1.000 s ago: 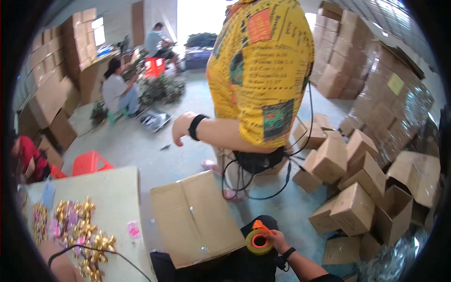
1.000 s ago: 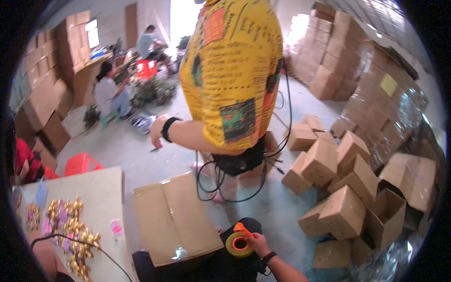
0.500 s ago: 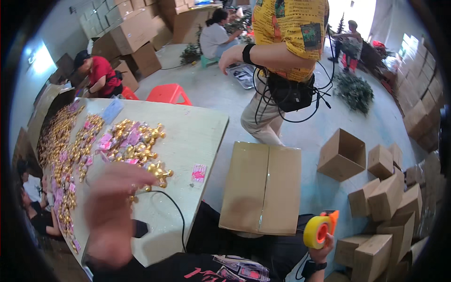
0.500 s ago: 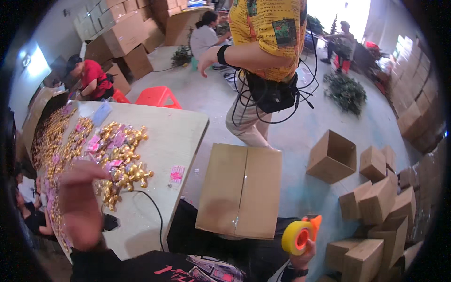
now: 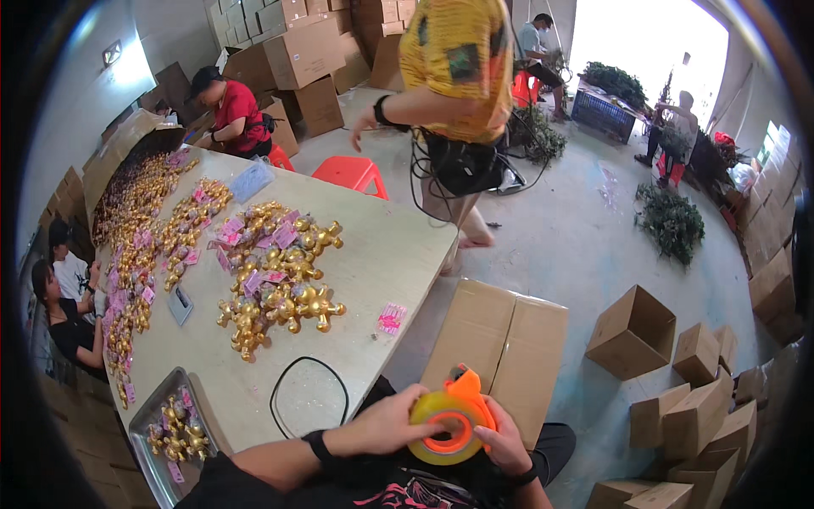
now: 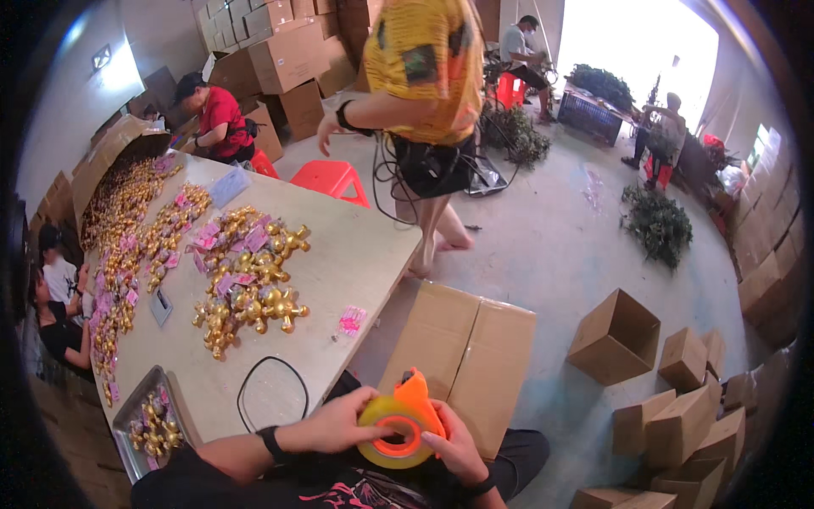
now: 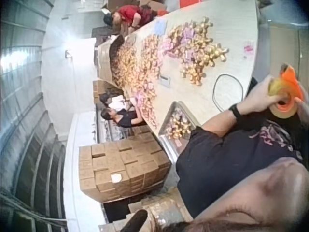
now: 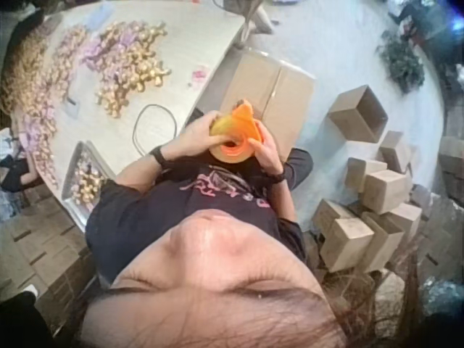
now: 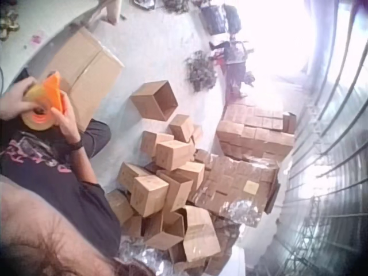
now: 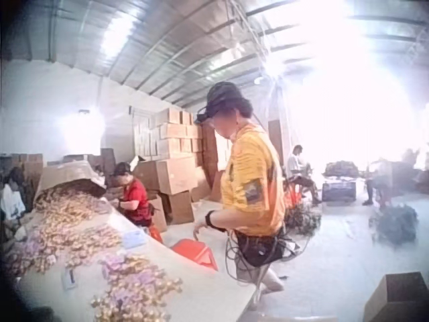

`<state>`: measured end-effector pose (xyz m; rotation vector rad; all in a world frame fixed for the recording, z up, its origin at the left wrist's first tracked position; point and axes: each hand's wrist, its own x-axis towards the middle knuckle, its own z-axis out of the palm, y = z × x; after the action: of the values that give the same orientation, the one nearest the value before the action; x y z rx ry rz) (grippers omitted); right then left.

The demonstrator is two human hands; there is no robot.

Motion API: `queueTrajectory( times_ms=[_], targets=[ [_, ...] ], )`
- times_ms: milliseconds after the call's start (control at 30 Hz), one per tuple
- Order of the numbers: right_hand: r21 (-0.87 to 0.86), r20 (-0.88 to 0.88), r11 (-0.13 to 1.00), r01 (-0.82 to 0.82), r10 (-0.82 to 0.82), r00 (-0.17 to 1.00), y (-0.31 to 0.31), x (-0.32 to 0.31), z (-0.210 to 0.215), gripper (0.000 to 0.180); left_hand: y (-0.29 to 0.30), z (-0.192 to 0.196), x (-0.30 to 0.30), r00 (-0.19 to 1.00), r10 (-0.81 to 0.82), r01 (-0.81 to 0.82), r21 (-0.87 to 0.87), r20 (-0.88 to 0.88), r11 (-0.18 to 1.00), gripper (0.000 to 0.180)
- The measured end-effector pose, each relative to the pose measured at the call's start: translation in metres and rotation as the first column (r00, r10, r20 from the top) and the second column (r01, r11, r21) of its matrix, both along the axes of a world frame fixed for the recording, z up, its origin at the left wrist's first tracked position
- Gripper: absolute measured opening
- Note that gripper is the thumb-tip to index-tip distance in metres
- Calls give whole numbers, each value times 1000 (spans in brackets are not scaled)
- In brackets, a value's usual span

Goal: Packing gold-colored bear toys into a cardboard box and sealing it with tape.

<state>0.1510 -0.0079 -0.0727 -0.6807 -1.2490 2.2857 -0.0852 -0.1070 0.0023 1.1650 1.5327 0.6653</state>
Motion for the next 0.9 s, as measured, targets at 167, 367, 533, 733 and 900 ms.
queueTrajectory(
  times_ms=[167,367,533,733,900],
  targets=[
    [-420,-466,907,-37,-181,866,16,8,-17,56,3,-5,-45,956,224,-223,-27,188,974,51],
    [-452,-466,891,-47,-191,864,20,9,-27,52,6,8,-99,889,458,-459,67,28,886,49],
    [-318,-347,948,-21,-96,933,14,1,-21,48,-11,30,-126,778,563,-593,32,280,804,33],
    [-329,-364,944,-17,-110,925,11,4,-24,44,-47,51,-160,691,648,-692,32,321,721,30],
    [-339,-365,941,-16,-115,924,15,6,-19,40,-75,62,-165,596,739,-781,12,313,625,31]
  ],
)
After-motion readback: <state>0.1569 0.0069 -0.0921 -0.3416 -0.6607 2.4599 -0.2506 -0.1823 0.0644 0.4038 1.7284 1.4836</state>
